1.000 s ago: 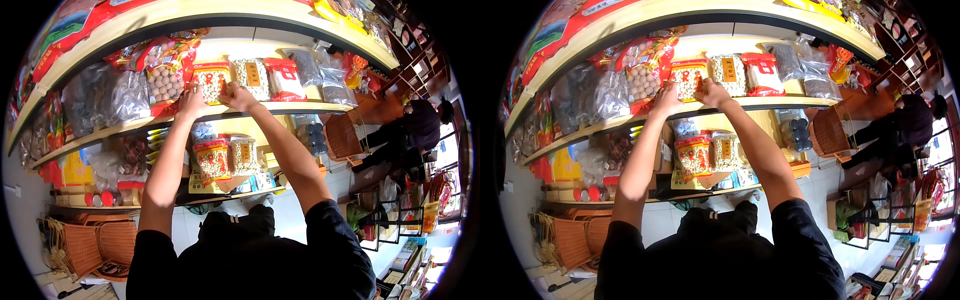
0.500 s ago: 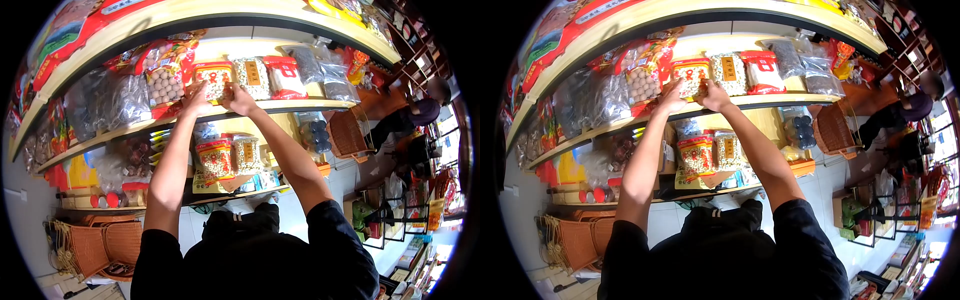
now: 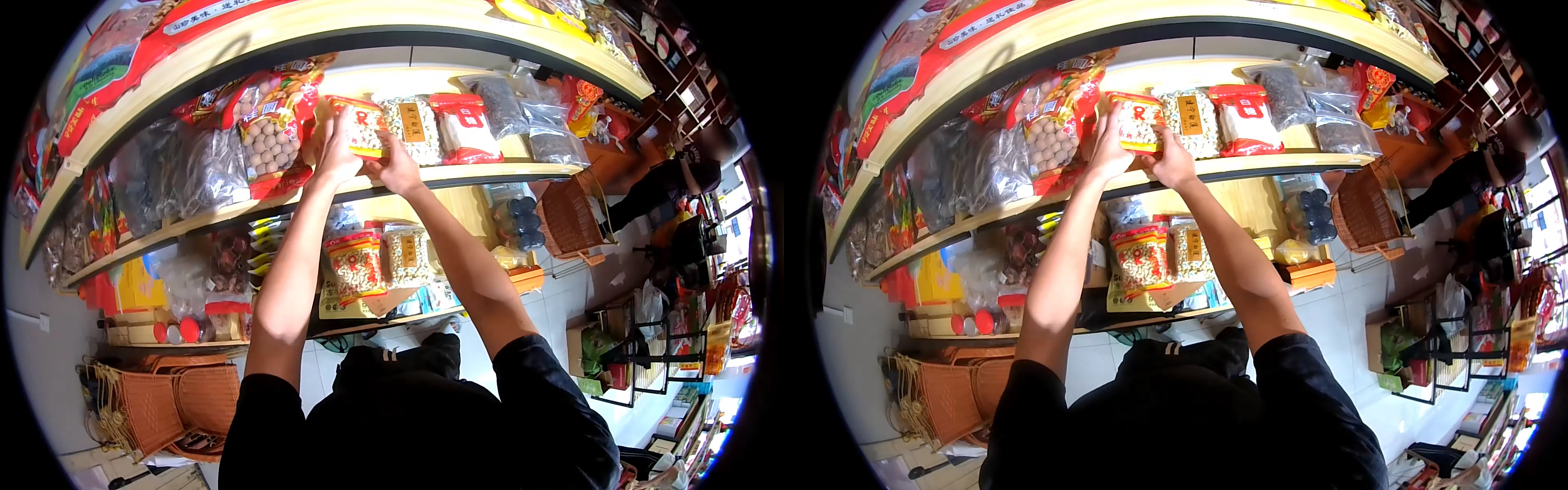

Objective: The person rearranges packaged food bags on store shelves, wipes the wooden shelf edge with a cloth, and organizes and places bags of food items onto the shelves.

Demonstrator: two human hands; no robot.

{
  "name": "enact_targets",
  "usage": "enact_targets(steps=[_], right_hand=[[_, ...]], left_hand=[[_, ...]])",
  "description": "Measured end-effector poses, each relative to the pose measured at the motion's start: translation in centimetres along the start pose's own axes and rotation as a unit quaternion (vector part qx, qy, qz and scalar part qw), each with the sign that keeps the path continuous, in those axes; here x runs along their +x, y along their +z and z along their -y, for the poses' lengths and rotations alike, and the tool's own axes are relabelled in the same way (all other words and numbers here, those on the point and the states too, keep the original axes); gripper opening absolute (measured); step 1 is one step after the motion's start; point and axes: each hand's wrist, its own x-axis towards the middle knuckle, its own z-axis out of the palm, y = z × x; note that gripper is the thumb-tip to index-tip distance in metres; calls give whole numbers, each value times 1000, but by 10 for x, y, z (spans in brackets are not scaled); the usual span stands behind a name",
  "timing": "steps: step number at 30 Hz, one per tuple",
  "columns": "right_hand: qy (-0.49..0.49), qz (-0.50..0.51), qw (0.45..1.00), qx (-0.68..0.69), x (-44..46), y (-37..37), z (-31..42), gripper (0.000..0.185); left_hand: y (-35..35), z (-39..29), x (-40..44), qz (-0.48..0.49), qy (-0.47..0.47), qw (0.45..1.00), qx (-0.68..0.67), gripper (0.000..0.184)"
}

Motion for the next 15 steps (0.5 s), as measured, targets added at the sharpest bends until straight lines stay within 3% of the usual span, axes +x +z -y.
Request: enact_targets(steps=[1, 2, 4, 5, 6, 9, 12, 13, 15], right_hand=[[-3, -10, 999, -33, -1, 0, 1, 63], [-5, -19, 998, -67, -4, 1, 2, 60], [-18, -16, 991, -129, -11, 1, 9, 57], [-10, -11, 992, -126, -11, 0, 10, 56], [-2, -6, 993, -122, -10, 0, 10, 55], [-24, -13, 995, -94, -9, 2, 4, 53], [-47, -32, 993, -105, -8, 1, 6, 53], [-47, -31, 993, -106, -8, 1, 4, 53], [-31, -1, 999, -37, -2, -1, 4, 53]], left_hand=[[4, 0, 2, -19, 2, 1000, -2, 115], [3, 0, 3, -18, 5, 1000, -3, 115], [-2, -1, 2, 45, -191, 980, 1, 125], [11, 36, 11, 108, -158, 966, -171, 135], [7, 26, 7, 106, -158, 967, -172, 135], [13, 22, 3, 125, -192, 967, 109, 144], [32, 58, 8, 64, -176, 982, -4, 141], [40, 68, 7, 23, -145, 981, -127, 126], [29, 65, 4, 70, -132, 978, -149, 116]])
